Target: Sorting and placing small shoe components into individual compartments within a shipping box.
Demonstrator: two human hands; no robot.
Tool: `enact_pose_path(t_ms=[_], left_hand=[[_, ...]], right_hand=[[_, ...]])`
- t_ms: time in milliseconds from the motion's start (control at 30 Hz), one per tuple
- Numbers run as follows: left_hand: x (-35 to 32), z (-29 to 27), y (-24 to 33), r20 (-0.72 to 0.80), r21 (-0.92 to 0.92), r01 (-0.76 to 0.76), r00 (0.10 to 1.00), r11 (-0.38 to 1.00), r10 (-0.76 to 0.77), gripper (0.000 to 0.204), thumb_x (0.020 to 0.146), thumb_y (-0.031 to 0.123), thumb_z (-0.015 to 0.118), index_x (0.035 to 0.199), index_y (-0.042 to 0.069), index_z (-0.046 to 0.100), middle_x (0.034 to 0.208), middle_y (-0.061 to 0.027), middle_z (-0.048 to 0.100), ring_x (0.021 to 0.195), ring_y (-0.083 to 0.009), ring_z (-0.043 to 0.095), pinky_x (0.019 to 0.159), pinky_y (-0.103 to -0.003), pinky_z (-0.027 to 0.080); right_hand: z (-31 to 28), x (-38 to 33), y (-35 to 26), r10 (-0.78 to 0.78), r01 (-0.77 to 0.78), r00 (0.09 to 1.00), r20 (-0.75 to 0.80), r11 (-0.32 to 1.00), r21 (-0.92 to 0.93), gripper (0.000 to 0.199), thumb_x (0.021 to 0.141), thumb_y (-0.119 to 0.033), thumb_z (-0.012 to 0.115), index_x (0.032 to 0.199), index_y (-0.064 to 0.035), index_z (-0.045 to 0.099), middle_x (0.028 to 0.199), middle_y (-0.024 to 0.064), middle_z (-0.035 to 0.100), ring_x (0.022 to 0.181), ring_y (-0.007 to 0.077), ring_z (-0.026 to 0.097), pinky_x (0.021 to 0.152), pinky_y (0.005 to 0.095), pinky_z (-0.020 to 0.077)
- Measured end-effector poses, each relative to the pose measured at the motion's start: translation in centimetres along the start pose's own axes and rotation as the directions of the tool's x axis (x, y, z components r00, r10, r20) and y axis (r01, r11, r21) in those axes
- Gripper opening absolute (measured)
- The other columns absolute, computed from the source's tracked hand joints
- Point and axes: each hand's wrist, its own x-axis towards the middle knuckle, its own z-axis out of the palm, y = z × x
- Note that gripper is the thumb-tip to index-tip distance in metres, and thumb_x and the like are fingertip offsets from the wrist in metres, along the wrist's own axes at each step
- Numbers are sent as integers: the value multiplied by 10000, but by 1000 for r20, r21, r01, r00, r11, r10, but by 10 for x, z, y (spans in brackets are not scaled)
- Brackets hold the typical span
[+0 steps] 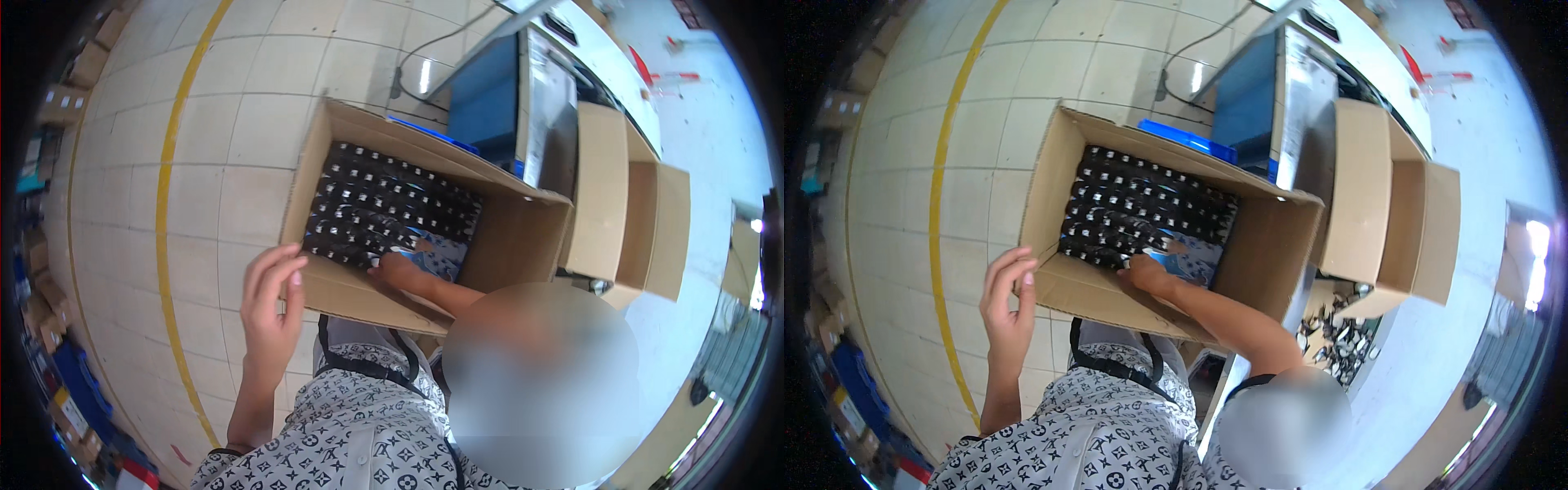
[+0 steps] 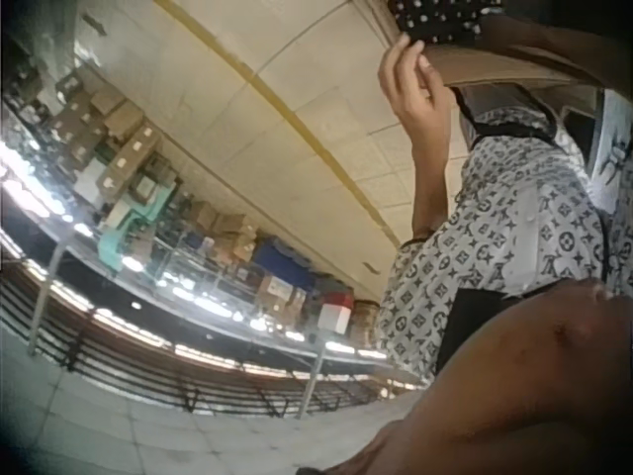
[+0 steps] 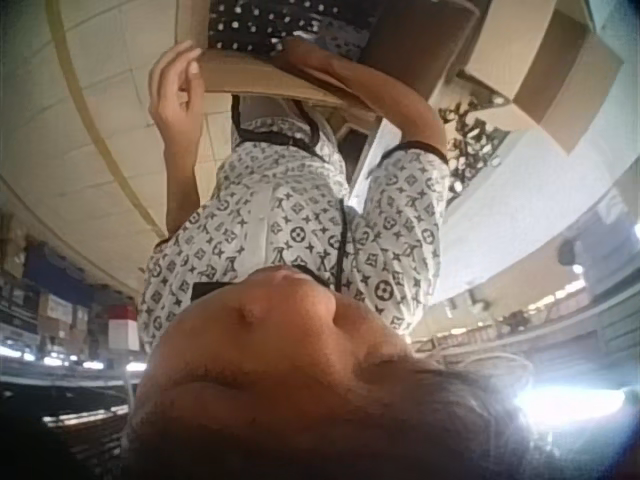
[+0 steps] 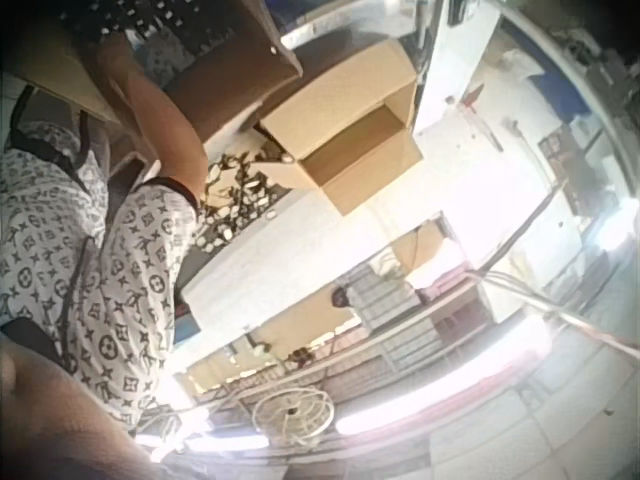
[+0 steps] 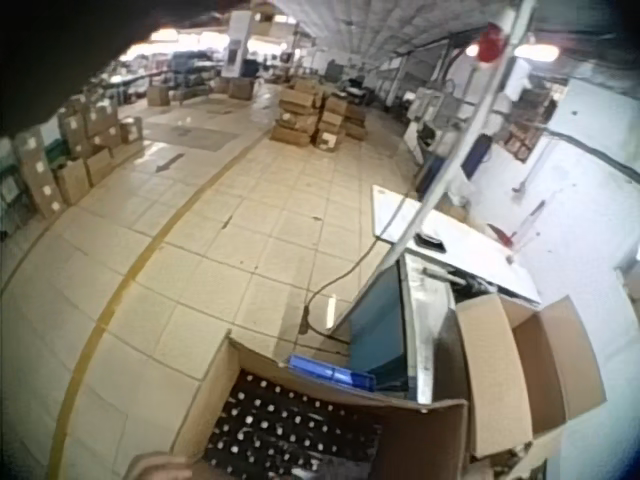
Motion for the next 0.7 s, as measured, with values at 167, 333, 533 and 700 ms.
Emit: enact_pose_path(t_ms=[167, 333, 533, 700], left_hand=[[-11, 22, 37, -76, 108, -151, 984, 983, 159, 152, 910, -43, 539, 1022, -15, 638, 1145, -147, 626, 1086, -285, 593, 935, -377, 471], [-51, 103, 108, 214, -271, -358, 883, 894, 418, 163, 891, -56, 544, 1011, -3, 642, 1047, -132, 650, 956, -258, 626, 863, -351, 489], [-193, 293, 110, 913, -388, 48, 156, 921, 376, 275, 869, 115, 646, 1125, 15, 629, 1051, -152, 634, 854, -262, 632, 771, -354, 505], [-276, 412, 97, 858, -489, -436, -85, 755, 506, 303, 845, 235, 672, 1034, 5, 614, 1069, -183, 601, 964, -356, 595, 843, -432, 483]], right_hand=[[-182, -212, -28, -74, 238, 891, -448, 916, 322, 249, 959, -242, 581, 983, -25, 702, 791, 73, 673, 701, 143, 579, 688, 308, 489], [-106, -444, 123, 456, -44, -207, -866, 880, 474, 240, 1011, -172, 478, 893, 26, 547, 657, 74, 502, 592, 188, 491, 579, 347, 423], [285, -469, 191, 776, -315, 559, -293, 525, 790, 934, 858, -507, 685, 1400, 138, 281, 1392, 369, 361, 1329, 467, 369, 1088, 458, 359], [286, -389, 162, 823, -6, 90, -562, 564, 826, 557, 823, -238, 765, 1212, 44, 481, 1140, 222, 517, 1010, 314, 564, 841, 365, 482]])
